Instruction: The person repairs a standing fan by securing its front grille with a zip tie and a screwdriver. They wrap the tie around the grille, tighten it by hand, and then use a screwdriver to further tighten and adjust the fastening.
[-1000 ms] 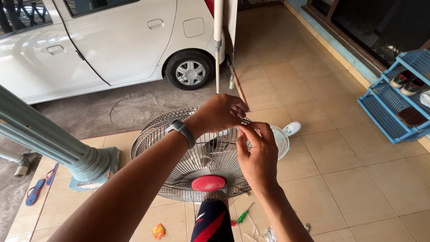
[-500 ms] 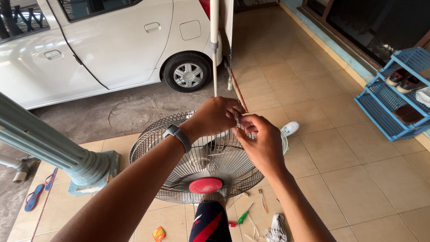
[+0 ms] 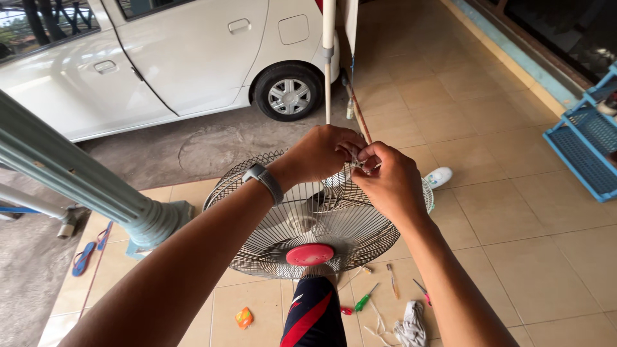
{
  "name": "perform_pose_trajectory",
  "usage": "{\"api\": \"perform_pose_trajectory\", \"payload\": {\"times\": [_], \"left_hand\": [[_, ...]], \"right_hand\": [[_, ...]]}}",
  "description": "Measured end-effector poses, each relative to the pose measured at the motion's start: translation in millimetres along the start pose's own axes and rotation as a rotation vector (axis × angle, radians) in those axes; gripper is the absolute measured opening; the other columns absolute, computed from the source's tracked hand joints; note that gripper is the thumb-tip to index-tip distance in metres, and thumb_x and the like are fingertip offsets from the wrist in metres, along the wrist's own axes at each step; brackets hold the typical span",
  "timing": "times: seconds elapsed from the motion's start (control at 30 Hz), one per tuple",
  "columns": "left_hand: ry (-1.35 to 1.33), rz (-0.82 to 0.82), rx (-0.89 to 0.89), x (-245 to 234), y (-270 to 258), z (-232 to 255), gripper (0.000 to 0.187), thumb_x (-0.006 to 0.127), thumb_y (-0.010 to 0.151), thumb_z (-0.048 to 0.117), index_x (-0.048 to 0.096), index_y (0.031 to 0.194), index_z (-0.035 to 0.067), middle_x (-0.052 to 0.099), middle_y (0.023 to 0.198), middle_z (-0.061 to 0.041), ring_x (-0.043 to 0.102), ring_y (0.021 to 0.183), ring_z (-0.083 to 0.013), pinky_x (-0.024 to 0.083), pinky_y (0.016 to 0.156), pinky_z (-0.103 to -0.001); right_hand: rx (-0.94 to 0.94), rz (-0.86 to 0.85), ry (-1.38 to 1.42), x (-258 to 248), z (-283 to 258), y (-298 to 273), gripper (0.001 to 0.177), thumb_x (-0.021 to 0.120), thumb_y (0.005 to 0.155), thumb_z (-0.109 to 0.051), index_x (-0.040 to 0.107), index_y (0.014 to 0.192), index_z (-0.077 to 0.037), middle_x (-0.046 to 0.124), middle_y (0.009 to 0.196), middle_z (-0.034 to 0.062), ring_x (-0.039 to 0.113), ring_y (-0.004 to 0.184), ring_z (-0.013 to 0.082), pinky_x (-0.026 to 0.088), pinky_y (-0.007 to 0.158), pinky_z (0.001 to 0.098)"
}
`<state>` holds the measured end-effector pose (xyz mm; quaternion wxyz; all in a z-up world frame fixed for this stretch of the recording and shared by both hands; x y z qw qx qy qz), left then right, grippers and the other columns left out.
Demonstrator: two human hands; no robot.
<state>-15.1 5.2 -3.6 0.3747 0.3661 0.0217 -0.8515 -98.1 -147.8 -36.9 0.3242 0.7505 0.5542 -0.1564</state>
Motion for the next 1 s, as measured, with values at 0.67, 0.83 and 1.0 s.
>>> {"api": "perform_pose_trajectory", "payload": {"times": [0.67, 0.83, 1.0], "left_hand": [[0.182, 0.141, 0.048, 3, -8, 11, 0.030, 0.059, 0.083, -0.004, 0.075, 0.107, 0.006, 0.079, 0.095, -0.011, 0.078, 0.087, -0.0201, 0.062, 0.083, -0.031], [0.156, 0.124, 0.019, 4, -10, 10, 0.028, 0.061, 0.082, -0.002, 0.076, 0.104, 0.006, 0.079, 0.094, -0.010, 0.078, 0.088, -0.0194, 0.062, 0.083, -0.031], [0.124, 0.133, 0.025, 6, -10, 9, 0.030, 0.060, 0.082, -0.003, 0.076, 0.107, 0.005, 0.079, 0.097, -0.010, 0.078, 0.090, -0.0186, 0.062, 0.084, -0.030]], "right_hand": [[-0.024, 0.069, 0.055, 7, -2, -10, 0.013, 0.080, 0.081, -0.012, 0.070, 0.086, -0.005, 0.076, 0.077, 0.0044, 0.075, 0.071, 0.0140, 0.059, 0.068, 0.0284], [-0.035, 0.053, 0.114, 3, 0, -8, 0.012, 0.077, 0.084, -0.008, 0.069, 0.091, -0.003, 0.077, 0.081, 0.0047, 0.076, 0.076, 0.0129, 0.060, 0.070, 0.0274], [-0.066, 0.108, -0.006, 2, -7, -12, 0.018, 0.080, 0.082, -0.011, 0.071, 0.096, -0.005, 0.076, 0.083, 0.0074, 0.074, 0.073, 0.0181, 0.058, 0.067, 0.0318]]}}
Point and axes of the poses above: each hand's wrist, its own y-axis towards the middle knuckle, its own x-axis out of the palm, z = x × y, the point moved 1 cm from there along y, towards the middle knuckle
